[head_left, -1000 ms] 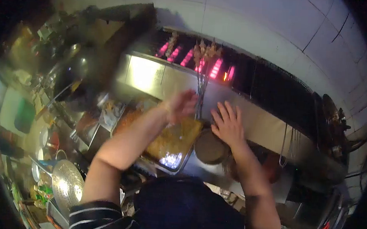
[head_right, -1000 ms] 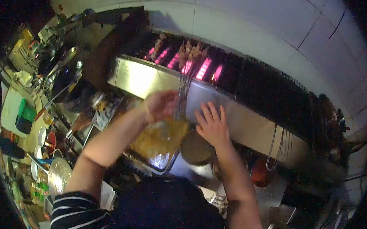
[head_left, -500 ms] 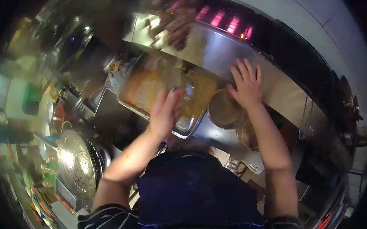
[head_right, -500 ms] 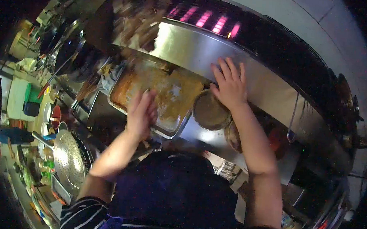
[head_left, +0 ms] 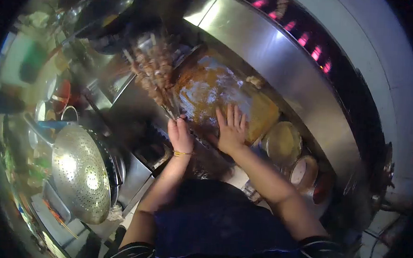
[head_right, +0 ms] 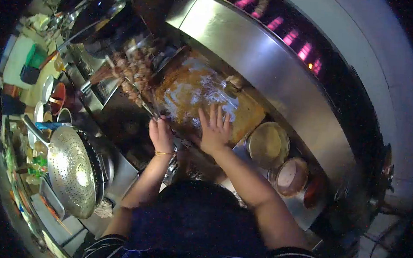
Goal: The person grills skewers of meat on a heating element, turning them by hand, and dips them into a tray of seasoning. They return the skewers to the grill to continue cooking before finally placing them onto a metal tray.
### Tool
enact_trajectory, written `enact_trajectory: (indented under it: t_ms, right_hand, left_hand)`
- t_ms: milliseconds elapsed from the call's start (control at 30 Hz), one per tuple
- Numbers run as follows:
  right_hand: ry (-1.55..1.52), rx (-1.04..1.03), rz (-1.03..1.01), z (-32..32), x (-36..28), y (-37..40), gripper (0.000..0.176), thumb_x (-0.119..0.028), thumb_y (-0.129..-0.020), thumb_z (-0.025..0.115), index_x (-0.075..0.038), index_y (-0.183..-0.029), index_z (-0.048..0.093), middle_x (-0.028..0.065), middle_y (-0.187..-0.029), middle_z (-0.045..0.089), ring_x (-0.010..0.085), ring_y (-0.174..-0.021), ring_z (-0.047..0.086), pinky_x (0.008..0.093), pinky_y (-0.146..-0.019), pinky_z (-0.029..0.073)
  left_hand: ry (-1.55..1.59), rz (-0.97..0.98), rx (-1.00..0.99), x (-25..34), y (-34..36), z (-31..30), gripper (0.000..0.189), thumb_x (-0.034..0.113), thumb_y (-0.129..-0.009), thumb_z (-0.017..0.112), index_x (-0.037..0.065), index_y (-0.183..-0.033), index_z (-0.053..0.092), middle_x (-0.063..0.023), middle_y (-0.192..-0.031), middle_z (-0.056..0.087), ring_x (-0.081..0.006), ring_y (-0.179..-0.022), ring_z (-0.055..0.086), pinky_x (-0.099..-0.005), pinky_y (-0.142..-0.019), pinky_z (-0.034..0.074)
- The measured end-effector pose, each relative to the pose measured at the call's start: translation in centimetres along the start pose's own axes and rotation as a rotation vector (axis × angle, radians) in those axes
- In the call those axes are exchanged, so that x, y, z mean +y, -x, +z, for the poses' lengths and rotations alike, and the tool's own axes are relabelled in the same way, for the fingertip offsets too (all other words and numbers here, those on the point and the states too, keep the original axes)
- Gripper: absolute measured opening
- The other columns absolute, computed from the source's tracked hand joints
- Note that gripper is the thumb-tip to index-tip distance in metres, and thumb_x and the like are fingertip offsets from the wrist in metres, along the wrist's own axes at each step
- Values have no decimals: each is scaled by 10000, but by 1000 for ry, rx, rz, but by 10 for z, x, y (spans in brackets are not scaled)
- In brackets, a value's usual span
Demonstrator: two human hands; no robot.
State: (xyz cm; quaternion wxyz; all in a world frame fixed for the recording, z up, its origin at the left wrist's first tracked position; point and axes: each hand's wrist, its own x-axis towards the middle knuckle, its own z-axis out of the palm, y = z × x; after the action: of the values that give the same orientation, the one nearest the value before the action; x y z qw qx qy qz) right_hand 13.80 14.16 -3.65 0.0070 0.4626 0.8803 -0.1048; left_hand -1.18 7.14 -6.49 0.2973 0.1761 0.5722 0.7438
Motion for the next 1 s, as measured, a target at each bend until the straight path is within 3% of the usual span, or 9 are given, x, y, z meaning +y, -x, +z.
enact_trajectory:
  t_ms: [100,200,300,400,500,700,800,900,1000]
  right_hand:
    - [42,103,102,-7,5,-52,831,-510,-826,597,-169,-1484,220,229,-1526,153,393,-1420,120,522,-1148,59]
    - [-18,337,75,3,15,-103,708,-335,-797,648,-117,-1412,373,226,-1477,273,389,-1379,236,514,-1126,178]
    - [72,86,-255,3,3,-113,632,-334,-886,539,-115,-1436,315,170,-1485,285,349,-1387,238,462,-1147,177]
    - [37,58,-679,13,-11,-90,490,-122,-802,561,-62,-1285,507,138,-1414,410,291,-1348,343,407,-1133,263]
    - [-174,-79,-682,6,-12,-47,473,-92,-771,566,-49,-1242,544,119,-1381,458,268,-1356,339,407,-1134,269]
    - [-173,-47,-737,11,9,-30,363,-106,-773,568,-58,-1129,623,112,-1306,522,253,-1322,392,405,-1121,287]
    - [-17,-26,-824,5,8,-49,246,-148,-796,564,-103,-1013,671,95,-1182,586,244,-1203,508,417,-1013,409]
    - [252,-333,-732,-8,-6,-86,178,-209,-833,553,-133,-920,689,71,-1041,628,245,-1006,613,429,-852,494]
    - [165,-359,-356,-13,6,-113,176,-227,-865,544,-115,-867,679,79,-906,660,280,-882,649,442,-713,512]
  left_hand:
    - [46,17,-27,1,2,3,130,155,-980,466,52,-999,545,55,-742,457,-19,-645,379,-191,-561,330]
    - [-19,79,25,-17,3,-3,149,170,-978,472,44,-1013,543,64,-715,458,-19,-620,380,-189,-553,335]
    - [-66,-12,35,3,7,1,155,175,-980,467,44,-1015,542,58,-724,476,-23,-618,391,-193,-543,335]
    - [24,-22,28,-2,5,1,151,174,-982,468,47,-1027,539,54,-749,491,-21,-630,400,-189,-549,335]
    - [20,-53,-12,1,5,-2,144,168,-984,469,53,-1043,533,52,-792,506,-17,-655,412,-179,-568,338]
    - [-38,-7,-15,9,1,3,149,169,-981,465,46,-1017,542,45,-789,508,-29,-657,417,-190,-578,355]
    - [-114,12,-9,2,1,2,169,183,-979,470,39,-1024,546,38,-771,506,-41,-654,418,-198,-578,361]
    - [-123,-9,-24,-2,2,0,169,186,-979,471,43,-1021,551,42,-760,495,-45,-651,412,-197,-581,357]
    - [-93,-85,-86,8,2,-8,171,190,-979,480,45,-1024,559,47,-748,487,-44,-647,414,-201,-579,357]
